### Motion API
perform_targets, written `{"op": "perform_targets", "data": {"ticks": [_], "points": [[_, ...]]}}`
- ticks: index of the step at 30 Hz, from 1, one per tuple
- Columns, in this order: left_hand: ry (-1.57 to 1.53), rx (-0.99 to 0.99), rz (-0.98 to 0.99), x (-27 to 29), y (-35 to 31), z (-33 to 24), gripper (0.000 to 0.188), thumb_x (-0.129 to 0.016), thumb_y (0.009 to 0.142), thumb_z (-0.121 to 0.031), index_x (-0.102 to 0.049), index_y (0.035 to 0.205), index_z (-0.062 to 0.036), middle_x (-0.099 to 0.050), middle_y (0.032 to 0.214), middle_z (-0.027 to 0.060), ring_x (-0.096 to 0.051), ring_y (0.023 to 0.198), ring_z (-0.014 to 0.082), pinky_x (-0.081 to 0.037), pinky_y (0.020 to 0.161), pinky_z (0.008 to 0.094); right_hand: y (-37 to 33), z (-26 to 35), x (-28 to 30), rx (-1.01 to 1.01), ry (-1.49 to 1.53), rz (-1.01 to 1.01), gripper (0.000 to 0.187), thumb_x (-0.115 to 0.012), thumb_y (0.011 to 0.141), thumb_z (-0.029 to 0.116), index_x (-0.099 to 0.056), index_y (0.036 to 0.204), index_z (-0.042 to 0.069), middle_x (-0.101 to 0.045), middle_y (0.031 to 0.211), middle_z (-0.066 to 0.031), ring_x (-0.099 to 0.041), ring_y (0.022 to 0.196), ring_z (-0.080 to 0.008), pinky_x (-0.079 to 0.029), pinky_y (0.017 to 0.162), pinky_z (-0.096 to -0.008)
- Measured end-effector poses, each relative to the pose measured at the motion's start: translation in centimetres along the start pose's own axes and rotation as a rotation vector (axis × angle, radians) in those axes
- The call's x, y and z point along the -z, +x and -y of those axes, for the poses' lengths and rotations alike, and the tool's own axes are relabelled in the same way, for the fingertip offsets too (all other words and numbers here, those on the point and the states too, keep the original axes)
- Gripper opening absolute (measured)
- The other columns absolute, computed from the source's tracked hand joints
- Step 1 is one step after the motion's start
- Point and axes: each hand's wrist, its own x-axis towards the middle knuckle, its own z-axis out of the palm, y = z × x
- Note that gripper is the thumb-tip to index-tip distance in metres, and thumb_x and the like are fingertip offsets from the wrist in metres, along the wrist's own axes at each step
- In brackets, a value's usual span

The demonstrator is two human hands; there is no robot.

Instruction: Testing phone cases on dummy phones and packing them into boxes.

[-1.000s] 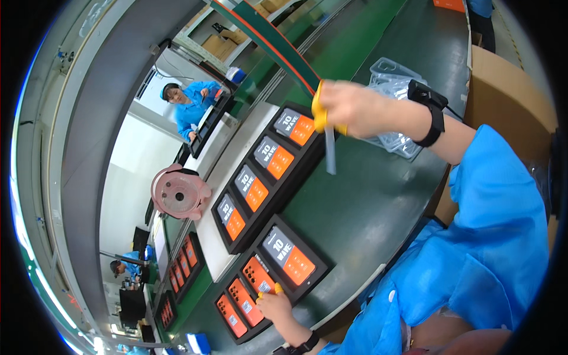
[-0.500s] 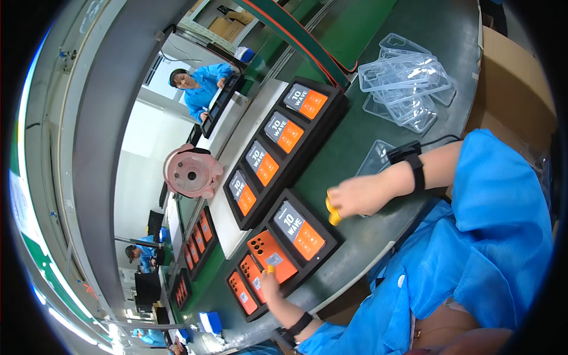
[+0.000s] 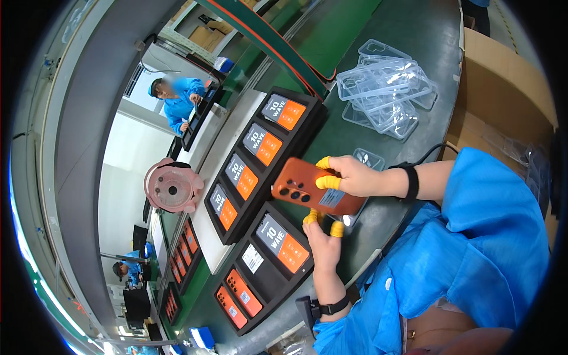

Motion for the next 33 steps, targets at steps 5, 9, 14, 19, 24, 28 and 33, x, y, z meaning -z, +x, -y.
{"op": "perform_targets", "data": {"ticks": [5, 9, 14, 19, 24, 28, 33], "points": [[0.609, -0.075, 0.139, -1.4, -0.5, -1.6, 0.083, -0.074, 0.058, -0.026, -0.028, 0.119, 0.0047, -0.032, 0.118, 0.0226, -0.035, 0.108, 0.0345, -0.032, 0.090, 0.0383, 0.2, -0.1, 4.2, 0.588, -0.249, 0.089, 0.022, -0.062, 0.069, 0.017, -0.055, 0.083, 0.003, -0.052, 0.071, -0.0078, -0.053, 0.066, -0.0244, -0.043, 0.057, -0.0313], [0.296, 0.088, 0.089, -1.8, -0.1, -1.2, 0.083, -0.078, 0.051, -0.021, -0.034, 0.116, 0.0042, -0.038, 0.115, 0.0207, -0.040, 0.108, 0.0319, -0.034, 0.089, 0.0343, -1.5, -2.4, 5.6, 0.735, -0.614, 0.705, 0.027, -0.066, 0.055, 0.014, -0.056, 0.079, 0.006, -0.051, 0.075, -0.0068, -0.051, 0.080, -0.0230, -0.046, 0.053, -0.0306], [0.211, 0.071, -0.040, -1.8, -0.1, -2.1, 0.076, -0.078, 0.049, -0.018, -0.040, 0.110, 0.0049, -0.046, 0.108, 0.0175, -0.045, 0.103, 0.0277, -0.036, 0.087, 0.0324, -1.0, -4.5, 4.7, 0.492, -0.573, 0.647, 0.063, -0.075, 0.049, 0.028, -0.050, 0.103, 0.008, -0.045, 0.103, -0.0112, -0.042, 0.098, -0.0286, -0.038, 0.079, -0.0382], [-0.010, -0.045, -0.195, -0.9, -1.5, -2.2, 0.083, -0.078, 0.047, -0.018, -0.035, 0.116, 0.0030, -0.048, 0.107, 0.0152, -0.044, 0.102, 0.0298, -0.035, 0.087, 0.0354, 0.2, -3.6, 4.2, 0.384, -0.610, 0.715, 0.090, -0.076, 0.041, 0.046, -0.041, 0.113, 0.004, -0.043, 0.108, -0.0154, -0.038, 0.105, -0.0296, -0.029, 0.088, -0.0401], [-0.384, -0.063, -0.093, 0.6, -3.2, -1.0, 0.103, -0.077, 0.055, -0.029, -0.011, 0.127, 0.0047, -0.021, 0.131, 0.0136, -0.024, 0.120, 0.0223, -0.022, 0.097, 0.0364, -1.8, -0.7, 3.1, 0.450, -0.613, 0.366, 0.088, -0.075, 0.042, 0.044, -0.042, 0.110, -0.001, -0.048, 0.094, -0.0148, -0.044, 0.089, -0.0285, -0.032, 0.080, -0.0397], [-0.595, 0.089, -0.107, 0.5, -4.2, -3.0, 0.039, -0.060, 0.078, -0.018, -0.043, 0.107, 0.0027, -0.052, 0.100, 0.0062, -0.047, 0.091, 0.0110, -0.035, 0.082, 0.0240, -3.2, 0.0, 0.5, 0.499, -0.593, 0.141, 0.089, -0.074, 0.043, 0.046, -0.041, 0.110, -0.003, -0.047, 0.094, -0.0157, -0.043, 0.089, -0.0288, -0.033, 0.080, -0.0394], [-0.531, 0.106, -0.226, 1.0, -4.4, -3.2, 0.035, -0.059, 0.077, -0.011, -0.044, 0.105, 0.0046, -0.054, 0.097, 0.0077, -0.050, 0.087, 0.0108, -0.038, 0.078, 0.0236, -3.5, 0.8, 0.3, 0.482, -0.574, 0.125, 0.089, -0.072, 0.044, 0.051, -0.042, 0.108, -0.003, -0.049, 0.091, -0.0147, -0.045, 0.087, -0.0289, -0.034, 0.080, -0.0399]]}}
